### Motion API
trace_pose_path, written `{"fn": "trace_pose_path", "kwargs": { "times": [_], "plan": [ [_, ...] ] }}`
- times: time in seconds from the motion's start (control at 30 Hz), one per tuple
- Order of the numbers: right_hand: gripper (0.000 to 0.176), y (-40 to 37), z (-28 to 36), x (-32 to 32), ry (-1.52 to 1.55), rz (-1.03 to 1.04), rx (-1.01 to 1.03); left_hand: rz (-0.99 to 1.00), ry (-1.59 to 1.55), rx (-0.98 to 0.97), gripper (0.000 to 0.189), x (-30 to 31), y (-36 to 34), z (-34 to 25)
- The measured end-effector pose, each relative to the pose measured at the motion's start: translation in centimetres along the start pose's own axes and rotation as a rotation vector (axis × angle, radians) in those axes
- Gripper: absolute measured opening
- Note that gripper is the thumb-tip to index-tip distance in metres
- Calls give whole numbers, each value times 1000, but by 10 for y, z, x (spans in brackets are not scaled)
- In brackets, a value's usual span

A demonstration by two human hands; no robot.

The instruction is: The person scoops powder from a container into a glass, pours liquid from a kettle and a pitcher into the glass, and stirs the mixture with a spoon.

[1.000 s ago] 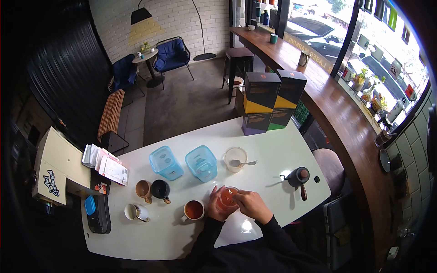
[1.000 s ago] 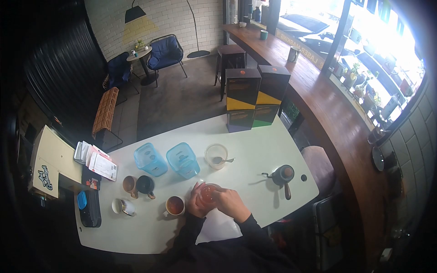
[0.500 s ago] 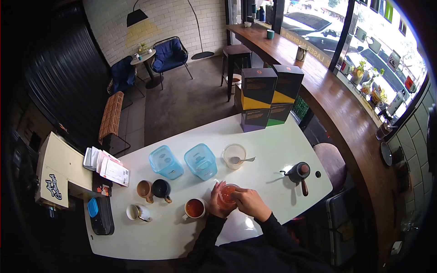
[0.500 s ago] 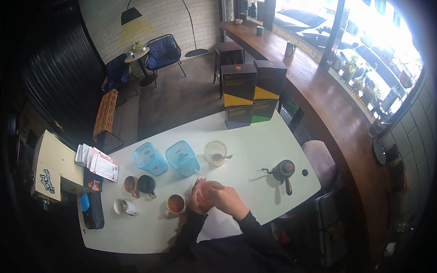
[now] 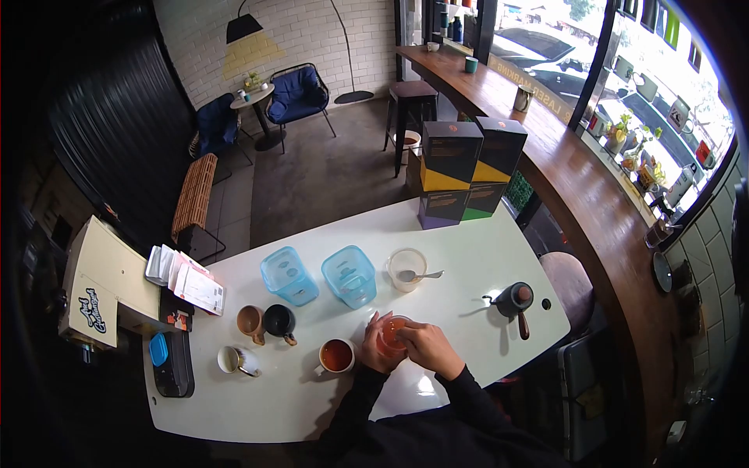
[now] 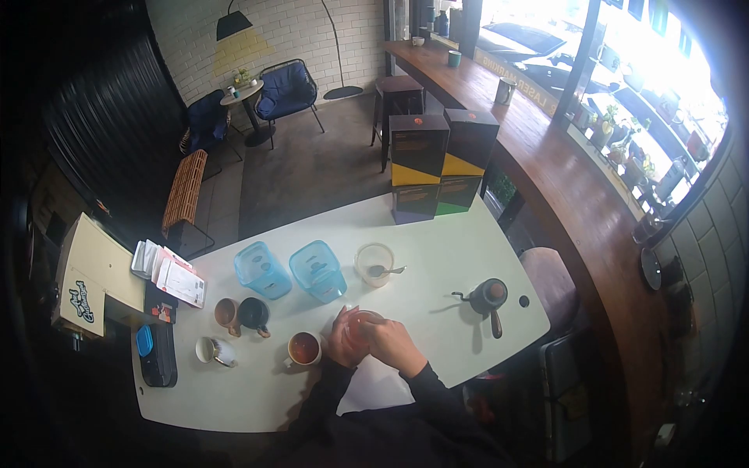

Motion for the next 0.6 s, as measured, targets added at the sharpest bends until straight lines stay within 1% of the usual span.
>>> {"fn": "trace_pose_path", "kwargs": {
  "times": [0.07,0.1,0.17,0.2,0.23,0.27,0.33,0.37,0.43,0.47,0.53,0.57,0.6],
  "plan": [
    [11,-2,3,4,-43,41,3,-29,183,-149,87,-3,-5,-14],
    [11,-2,2,6,-79,49,-35,-29,181,-148,87,-4,-6,-26],
    [11,-2,-2,7,-116,56,-73,-34,437,-276,87,-5,-6,-49],
    [11,-2,-6,5,-129,11,-111,-35,436,-275,87,-4,-6,-48],
    [12,-2,-10,3,-140,-35,-150,-13,471,-282,91,-3,-6,-48],
    [12,-1,-12,1,-140,-36,-151,9,506,-289,95,-3,-7,-47],
    [13,1,-12,0,-91,-105,-139,-9,503,-309,92,-4,-6,-50],
    [13,3,-11,-1,-90,-105,-138,-30,502,-331,89,-4,-6,-52],
    [14,6,-6,-2,5,-95,-114,-21,522,-332,89,-5,-5,-57],
    [14,6,-5,-4,7,-95,-114,-13,539,-332,90,-5,-6,-59],
    [13,7,-2,-6,135,-74,32,-13,528,-341,89,-3,-4,-47],
    [13,6,-2,-4,134,-75,31,-12,515,-350,89,-3,-3,-41],
    [12,4,2,-1,98,-2,47,-11,515,-350,89,-2,-3,-39]
  ]
}}
Point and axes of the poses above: each hand's wrist, its own y-axis towards the middle knuckle, its own x-axis out of the back of the hand, z = x × y, the point moved 2 cm from there along y, towards the middle knuckle, and after that the axes turned 5 degrees about z, right-handed, at the moved point
